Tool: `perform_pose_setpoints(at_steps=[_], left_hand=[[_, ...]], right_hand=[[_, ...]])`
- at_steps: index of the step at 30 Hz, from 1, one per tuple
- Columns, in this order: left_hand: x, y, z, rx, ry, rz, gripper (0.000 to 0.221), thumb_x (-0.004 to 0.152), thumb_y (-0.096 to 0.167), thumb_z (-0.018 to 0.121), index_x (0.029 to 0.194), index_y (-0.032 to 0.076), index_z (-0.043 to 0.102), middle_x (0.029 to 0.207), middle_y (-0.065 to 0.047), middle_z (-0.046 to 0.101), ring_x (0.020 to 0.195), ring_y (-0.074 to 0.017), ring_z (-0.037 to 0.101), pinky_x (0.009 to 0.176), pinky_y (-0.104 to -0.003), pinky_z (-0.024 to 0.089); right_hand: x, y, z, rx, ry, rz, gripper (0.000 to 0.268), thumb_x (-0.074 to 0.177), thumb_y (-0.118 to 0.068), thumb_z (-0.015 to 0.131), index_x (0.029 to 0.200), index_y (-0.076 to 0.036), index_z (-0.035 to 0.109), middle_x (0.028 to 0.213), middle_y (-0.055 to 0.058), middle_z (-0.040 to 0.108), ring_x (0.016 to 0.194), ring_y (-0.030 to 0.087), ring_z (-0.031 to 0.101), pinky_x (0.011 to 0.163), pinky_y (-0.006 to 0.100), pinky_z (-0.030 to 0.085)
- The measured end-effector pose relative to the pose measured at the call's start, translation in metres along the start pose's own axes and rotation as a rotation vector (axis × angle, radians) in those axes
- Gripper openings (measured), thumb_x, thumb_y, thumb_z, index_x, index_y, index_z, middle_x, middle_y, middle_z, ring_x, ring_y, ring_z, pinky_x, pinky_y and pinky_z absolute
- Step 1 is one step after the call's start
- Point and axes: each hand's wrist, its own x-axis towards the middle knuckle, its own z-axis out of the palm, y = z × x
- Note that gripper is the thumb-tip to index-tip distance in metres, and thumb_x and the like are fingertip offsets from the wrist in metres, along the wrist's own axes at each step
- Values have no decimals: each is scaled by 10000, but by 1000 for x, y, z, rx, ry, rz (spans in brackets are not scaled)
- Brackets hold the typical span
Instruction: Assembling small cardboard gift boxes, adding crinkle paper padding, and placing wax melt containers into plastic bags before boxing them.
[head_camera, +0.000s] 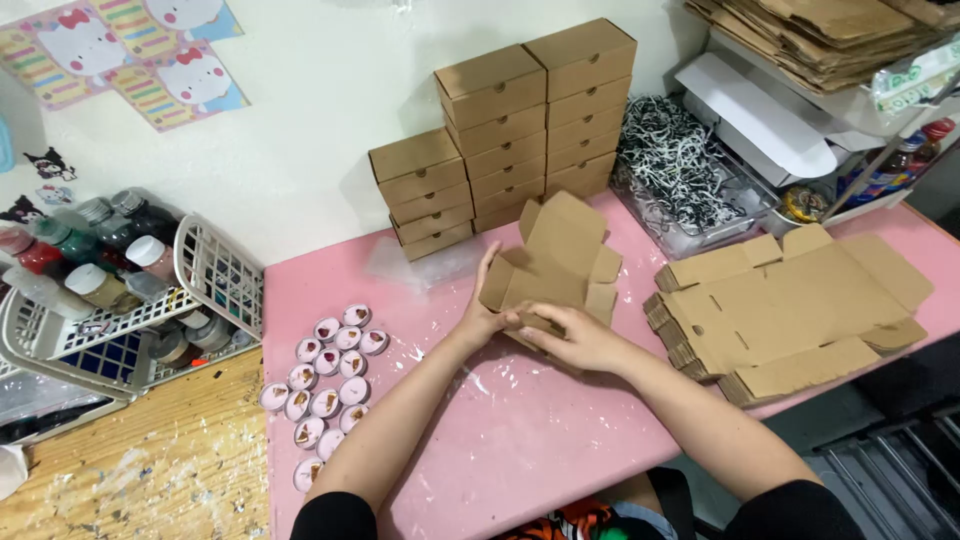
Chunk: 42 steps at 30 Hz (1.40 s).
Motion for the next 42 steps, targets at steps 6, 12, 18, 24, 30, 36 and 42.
perform_pose_setpoints(at_steps=[6,12,18,24,30,36,42], left_hand=[[-2,21,8,44,353,-73,1054,725,708,756,1499,206,245,1408,-124,465,1231,-275,548,902,-453,557],[-8,-22,-7,-13,415,192,938,904,788,582,1516,141,287,1412,-155,515,1345,-269,510,1154,-419,423],[-6,-18,3,-269,440,284,812,972,715,504,1497,131,297,1428,-149,546,1325,-258,519,1140,-417,441],[-5,-27,-1,-264,550,334,755,1015,699,451,1485,123,320,1341,-135,565,1255,-245,558,1090,-424,483],[-8,-14,2,-293,576,278,788,980,727,440,1496,147,305,1259,-109,532,1171,-235,569,1038,-421,505],[-11,-14,10,142,332,250,1025,924,900,331,1581,114,315,1419,-168,414,1364,-302,441,1199,-499,374],[-14,24,27,338,113,136,1353,738,1047,275,1663,112,-40,1721,-216,22,1636,-401,20,1341,-561,83]], right_hand=[[-12,34,-9,357,124,-157,281,1096,-184,448,1139,-43,687,1442,120,629,1450,254,465,1144,408,432],[-7,84,1,426,946,46,359,1096,-219,392,1361,-2,498,1456,147,499,1412,258,428,1188,385,323],[-7,85,8,1011,835,66,578,1048,-412,326,1418,15,446,1443,182,538,1341,275,515,1176,420,364],[-11,28,15,866,635,-314,843,1015,-529,395,1626,39,270,1693,176,318,1582,276,292,1307,395,197],[-12,46,15,594,439,-217,1179,836,-174,814,1672,-42,-8,1755,138,61,1627,255,68,1311,410,96],[-11,64,11,471,554,-207,868,935,-159,682,1660,-49,217,1727,172,245,1620,290,216,1317,395,171],[-8,53,-6,859,625,27,741,955,-179,643,1604,-147,286,1618,87,351,1407,238,447,1151,395,397]])
